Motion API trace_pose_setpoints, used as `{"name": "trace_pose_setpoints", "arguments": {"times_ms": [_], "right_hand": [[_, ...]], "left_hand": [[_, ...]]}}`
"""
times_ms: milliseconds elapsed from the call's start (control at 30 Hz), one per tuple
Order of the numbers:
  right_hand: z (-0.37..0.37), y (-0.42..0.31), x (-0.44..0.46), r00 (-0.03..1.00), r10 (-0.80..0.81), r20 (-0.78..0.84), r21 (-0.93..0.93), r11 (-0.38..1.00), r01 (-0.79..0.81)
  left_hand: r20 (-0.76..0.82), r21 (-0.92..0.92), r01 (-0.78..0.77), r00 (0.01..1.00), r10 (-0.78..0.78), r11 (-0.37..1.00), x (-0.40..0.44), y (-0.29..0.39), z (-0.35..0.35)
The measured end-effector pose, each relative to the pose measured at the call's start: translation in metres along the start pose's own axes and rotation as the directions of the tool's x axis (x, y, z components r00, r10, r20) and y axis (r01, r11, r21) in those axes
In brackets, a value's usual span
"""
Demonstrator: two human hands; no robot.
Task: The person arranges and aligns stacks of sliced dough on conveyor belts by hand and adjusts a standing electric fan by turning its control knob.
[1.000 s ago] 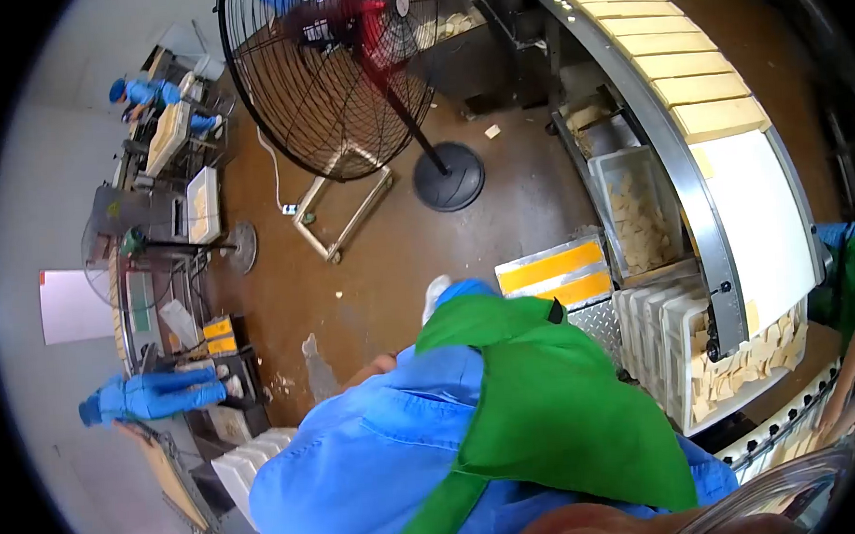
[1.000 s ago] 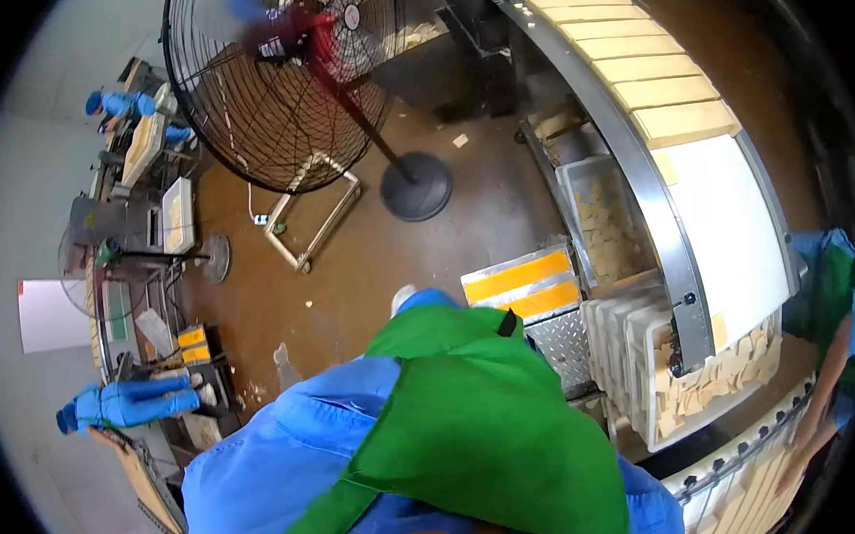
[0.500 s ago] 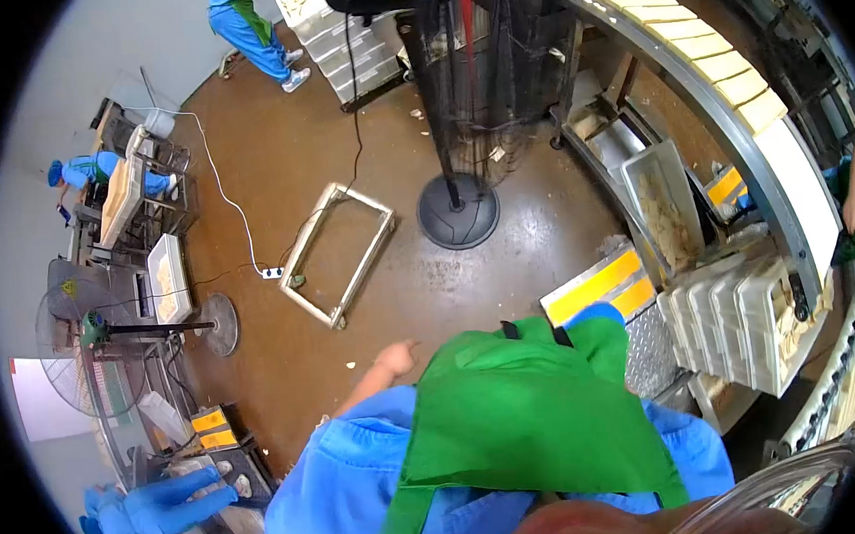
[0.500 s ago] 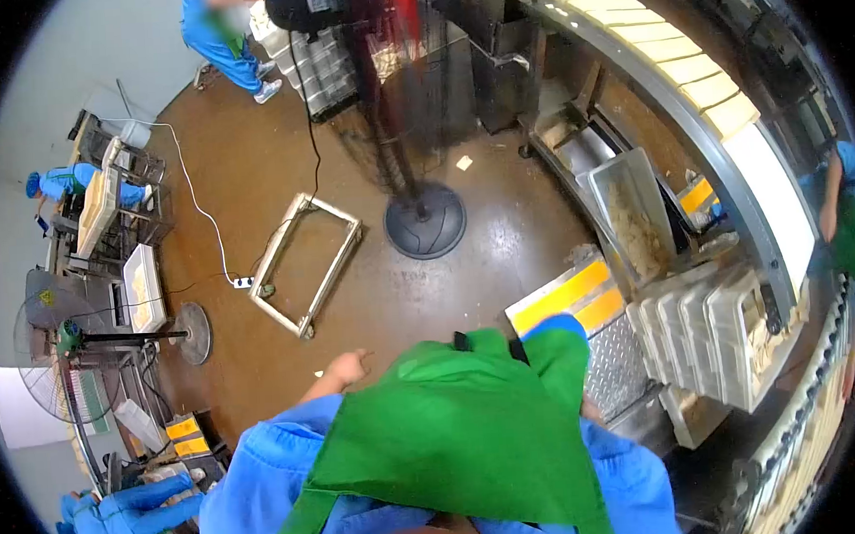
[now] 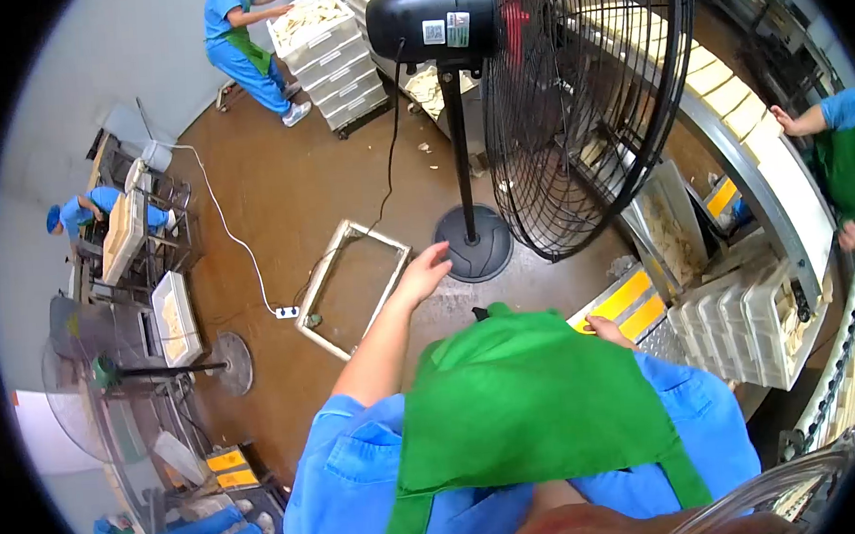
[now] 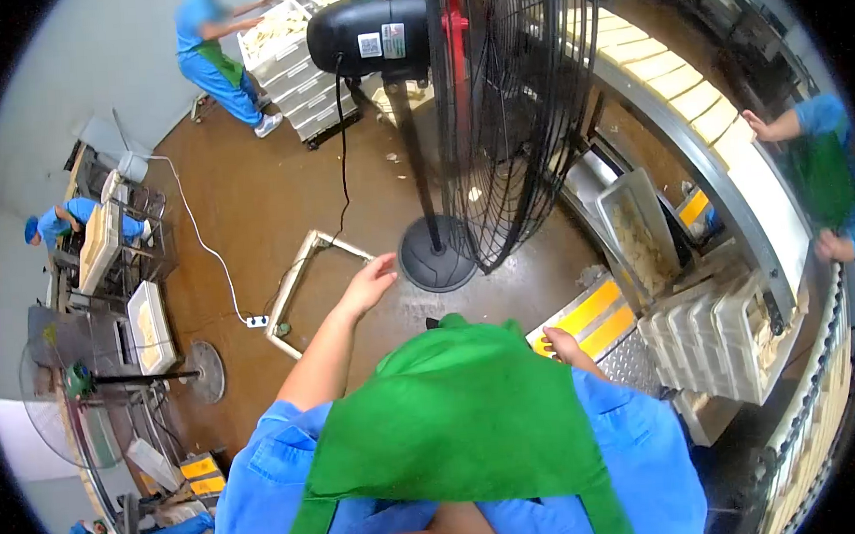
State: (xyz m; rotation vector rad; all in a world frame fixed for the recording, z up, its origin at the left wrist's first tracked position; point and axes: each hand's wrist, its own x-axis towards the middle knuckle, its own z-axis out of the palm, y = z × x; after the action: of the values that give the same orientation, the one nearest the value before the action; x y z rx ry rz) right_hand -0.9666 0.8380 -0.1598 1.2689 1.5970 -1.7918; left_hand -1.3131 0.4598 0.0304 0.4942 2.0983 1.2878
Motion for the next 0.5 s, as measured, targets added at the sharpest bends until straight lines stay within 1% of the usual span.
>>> {"name": "trace_pose_setpoints", "arguments": {"times_ms": [33, 67, 133, 200, 233, 267, 300, 333, 367, 400, 433, 467, 500], "right_hand": [[0.009, -0.007, 0.002, 1.0, 0.024, -0.009, -0.008, 1.0, -0.024], [0.019, -0.014, 0.003, 0.999, 0.049, -0.02, -0.015, 0.999, -0.049], [0.023, -0.011, 0.022, 0.999, 0.04, 0.0, -0.07, 0.997, -0.04], [0.025, -0.009, 0.027, 0.989, -0.101, 0.108, -0.156, 0.981, 0.117], [0.034, -0.018, 0.014, 0.992, -0.09, 0.086, -0.133, 0.986, 0.1], [0.043, -0.029, 0.001, 0.998, -0.055, 0.04, -0.16, 0.985, 0.061], [0.058, -0.045, -0.011, 1.0, -0.02, -0.005, -0.181, 0.983, 0.019], [0.08, -0.055, -0.023, 1.0, -0.004, -0.026, -0.144, 0.99, 0.001], [0.106, -0.068, -0.036, 0.997, -0.079, -0.011, 0.044, 0.996, 0.08], [0.129, -0.089, -0.047, 0.994, -0.108, -0.008, 0.204, 0.973, 0.107], [0.155, -0.114, -0.062, 0.991, -0.136, -0.006, 0.359, 0.925, 0.129], [0.183, -0.137, -0.074, 0.994, -0.111, 0.012, 0.488, 0.868, 0.091], [0.202, -0.136, -0.061, 0.986, -0.167, -0.02, 0.424, 0.892, 0.16]], "left_hand": [[0.01, -0.095, -0.023, 1.0, 0.024, 0.995, 0.017, 0.008, -0.005], [0.031, -0.082, -0.018, 0.999, 0.02, 0.997, 0.037, 0.015, -0.013], [-0.061, -0.078, -0.18, 0.983, 0.176, 0.981, 0.08, 0.034, -0.024], [-0.094, -0.115, -0.2, 0.977, 0.19, 0.973, 0.104, 0.069, -0.041], [-0.066, -0.136, -0.212, 0.977, 0.204, 0.968, 0.119, 0.084, -0.051], [-0.1, -0.189, -0.215, 0.975, 0.199, 0.958, 0.13, 0.098, -0.057], [-0.081, -0.225, -0.242, 0.97, 0.23, 0.944, 0.145, 0.107, -0.064], [-0.056, -0.26, -0.262, 0.965, 0.256, 0.929, 0.16, 0.111, -0.068], [-0.005, -0.257, -0.249, 0.966, 0.257, 0.934, 0.174, 0.114, -0.069], [-0.027, -0.257, -0.267, 0.963, 0.269, 0.929, 0.189, 0.119, -0.067], [-0.05, -0.258, -0.281, 0.959, 0.278, 0.924, 0.202, 0.12, -0.067], [0.003, -0.262, -0.264, 0.962, 0.274, 0.928, 0.219, 0.12, -0.066], [-0.041, -0.254, -0.324, 0.945, 0.325, 0.911, 0.237, 0.123, -0.064]]}}
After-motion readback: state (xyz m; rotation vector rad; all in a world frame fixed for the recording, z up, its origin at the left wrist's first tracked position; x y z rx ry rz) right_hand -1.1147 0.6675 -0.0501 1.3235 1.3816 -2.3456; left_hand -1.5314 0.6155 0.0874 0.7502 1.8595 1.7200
